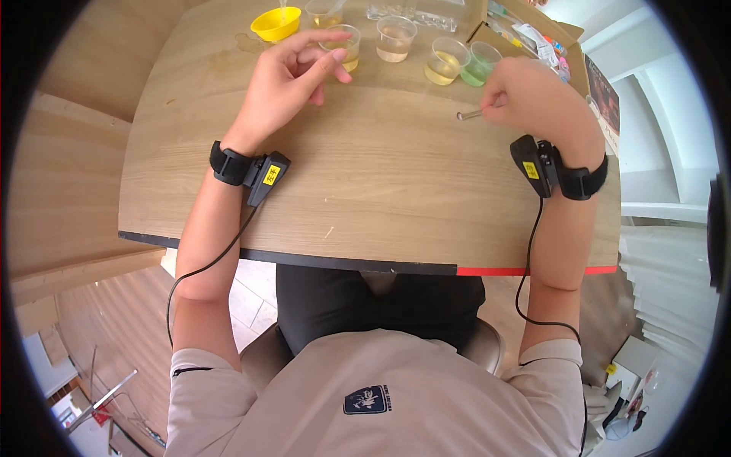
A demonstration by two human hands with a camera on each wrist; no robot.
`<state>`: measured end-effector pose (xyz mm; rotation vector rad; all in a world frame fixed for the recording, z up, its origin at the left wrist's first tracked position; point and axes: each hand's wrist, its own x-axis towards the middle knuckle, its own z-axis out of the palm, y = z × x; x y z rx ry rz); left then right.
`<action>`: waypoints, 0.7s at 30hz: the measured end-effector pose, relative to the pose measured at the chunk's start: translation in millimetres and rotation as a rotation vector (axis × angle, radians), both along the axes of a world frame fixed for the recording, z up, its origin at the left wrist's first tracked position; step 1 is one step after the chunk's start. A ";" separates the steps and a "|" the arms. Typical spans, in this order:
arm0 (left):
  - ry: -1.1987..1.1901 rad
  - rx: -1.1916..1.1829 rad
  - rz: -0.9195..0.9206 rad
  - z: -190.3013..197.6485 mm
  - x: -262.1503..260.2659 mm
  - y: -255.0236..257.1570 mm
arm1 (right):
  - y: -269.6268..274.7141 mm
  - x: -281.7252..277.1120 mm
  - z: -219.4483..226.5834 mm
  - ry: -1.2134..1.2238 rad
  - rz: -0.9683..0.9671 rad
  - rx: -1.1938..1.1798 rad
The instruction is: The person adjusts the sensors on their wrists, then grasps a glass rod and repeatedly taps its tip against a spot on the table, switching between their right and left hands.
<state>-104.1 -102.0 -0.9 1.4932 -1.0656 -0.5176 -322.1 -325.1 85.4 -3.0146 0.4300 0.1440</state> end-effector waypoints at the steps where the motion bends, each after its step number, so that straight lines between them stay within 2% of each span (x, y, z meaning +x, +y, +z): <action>1: -0.006 0.009 0.007 -0.2 0.2 0.0 | -3.7 -1.9 -3.6 0.002 -0.002 0.002; 3: -0.011 0.016 0.015 -0.3 0.9 -0.3 | -14.5 -1.8 -16.7 -0.262 0.045 -0.102; 4: -0.006 0.013 0.013 -0.3 1.3 -0.4 | -16.0 -0.1 -23.8 -0.262 0.044 -0.103; 6: 0.002 0.011 0.008 -0.6 0.1 -0.3 | -15.2 3.6 -35.4 -0.425 0.145 -0.215; 10: -0.012 0.026 0.018 1.2 -1.0 -1.0 | -14.7 8.9 -28.6 -0.282 0.106 -0.252; 12: -0.015 0.022 0.017 0.2 -1.6 -0.1 | -11.4 10.8 -19.2 -0.164 -0.003 -0.156; 15: -0.014 0.017 0.006 -0.7 -0.5 -0.9 | -14.0 11.4 -17.1 -0.109 -0.042 -0.124; 16: -0.018 0.012 -0.008 -1.0 -0.5 -1.0 | -12.2 9.9 -17.9 -0.099 -0.040 -0.127; 18: -0.009 -0.001 -0.010 0.6 -1.4 -0.1 | -7.8 8.2 -18.1 -0.228 0.080 -0.001; 21: -0.002 0.011 0.007 4.2 -5.6 1.0 | -5.5 11.6 -21.2 -0.207 0.106 -0.001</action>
